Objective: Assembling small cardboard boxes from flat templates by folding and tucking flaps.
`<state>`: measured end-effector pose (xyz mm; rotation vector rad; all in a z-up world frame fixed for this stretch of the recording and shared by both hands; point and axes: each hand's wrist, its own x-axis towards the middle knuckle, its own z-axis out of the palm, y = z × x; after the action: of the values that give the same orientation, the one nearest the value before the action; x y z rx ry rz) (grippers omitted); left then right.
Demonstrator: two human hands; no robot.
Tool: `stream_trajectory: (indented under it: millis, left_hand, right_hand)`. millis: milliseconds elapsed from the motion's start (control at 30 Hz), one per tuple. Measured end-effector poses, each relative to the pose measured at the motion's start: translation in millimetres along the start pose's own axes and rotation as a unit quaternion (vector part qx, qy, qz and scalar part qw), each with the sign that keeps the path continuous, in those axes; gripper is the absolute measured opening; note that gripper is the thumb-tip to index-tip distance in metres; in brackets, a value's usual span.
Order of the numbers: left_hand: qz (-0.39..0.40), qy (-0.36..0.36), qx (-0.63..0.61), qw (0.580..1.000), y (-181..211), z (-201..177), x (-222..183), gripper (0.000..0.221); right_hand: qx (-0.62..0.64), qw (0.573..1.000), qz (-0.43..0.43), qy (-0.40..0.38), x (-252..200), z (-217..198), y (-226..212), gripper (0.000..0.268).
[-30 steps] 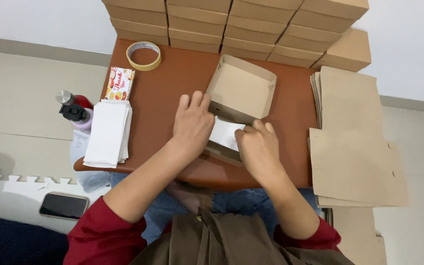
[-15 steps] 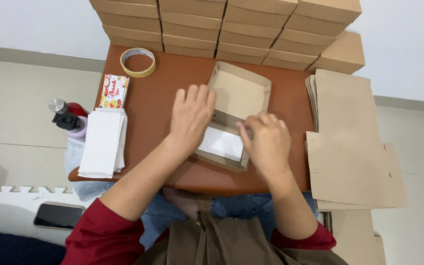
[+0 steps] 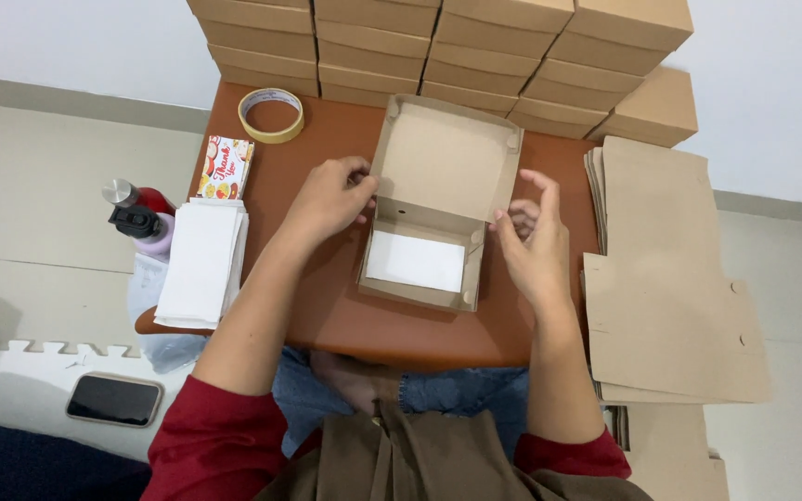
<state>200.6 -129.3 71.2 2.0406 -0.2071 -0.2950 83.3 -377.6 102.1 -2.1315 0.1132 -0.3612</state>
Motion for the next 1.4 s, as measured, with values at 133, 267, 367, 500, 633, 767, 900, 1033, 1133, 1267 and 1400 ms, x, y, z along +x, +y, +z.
stream_trajectory:
  millis: [133, 267, 367, 500, 633, 767, 900, 1033, 1133, 1267, 1400]
  left_hand:
    - [0.022, 0.013, -0.069, 0.997, -6, -2, -17, 0.026]
    - [0.076, 0.036, -0.078, 0.993, -9, 2, -34, 0.030]
    - [0.115, 0.065, -0.047, 0.990, -7, 6, -42, 0.032]
    - [0.181, 0.117, 0.094, 0.972, -7, 9, -53, 0.029]
    - [0.190, 0.126, 0.154, 0.961, -14, 12, -61, 0.032]
    - [0.226, 0.131, 0.216, 0.941, -19, 13, -69, 0.039]
    - [0.223, 0.130, 0.222, 0.940, -12, 9, -90, 0.048]
    - [0.200, 0.135, 0.211, 0.947, -30, 11, -119, 0.049]
    - [0.181, 0.113, 0.159, 0.964, -32, 15, -141, 0.047]
    - [0.191, 0.116, 0.039, 0.974, -29, 26, -162, 0.046]
    - [0.222, 0.158, 0.075, 0.959, -27, 33, -167, 0.045]
  right_hand:
    - [-0.014, 0.999, -0.048, -0.012, 0, 2, 16, 0.045]
    - [-0.041, 0.998, -0.050, -0.016, -3, 4, 11, 0.034]
    - [-0.031, 0.998, -0.050, -0.020, -6, 6, 3, 0.034]
    - [-0.017, 0.997, -0.078, -0.015, -6, 9, 10, 0.037]
    - [-0.086, 0.989, -0.118, -0.024, -7, 11, 29, 0.038]
    - [-0.077, 0.985, -0.144, -0.049, -15, 12, 26, 0.045]
    - [-0.161, 0.974, -0.134, -0.082, -27, 4, 4, 0.061]
    - [-0.101, 0.988, -0.090, -0.078, -48, -6, 16, 0.058]
    - [-0.066, 0.990, -0.042, -0.117, -64, -14, 16, 0.059]
    - [-0.026, 0.990, 0.010, -0.140, -81, -14, 18, 0.049]
    - [-0.003, 0.992, -0.057, -0.109, -87, -4, 29, 0.054]
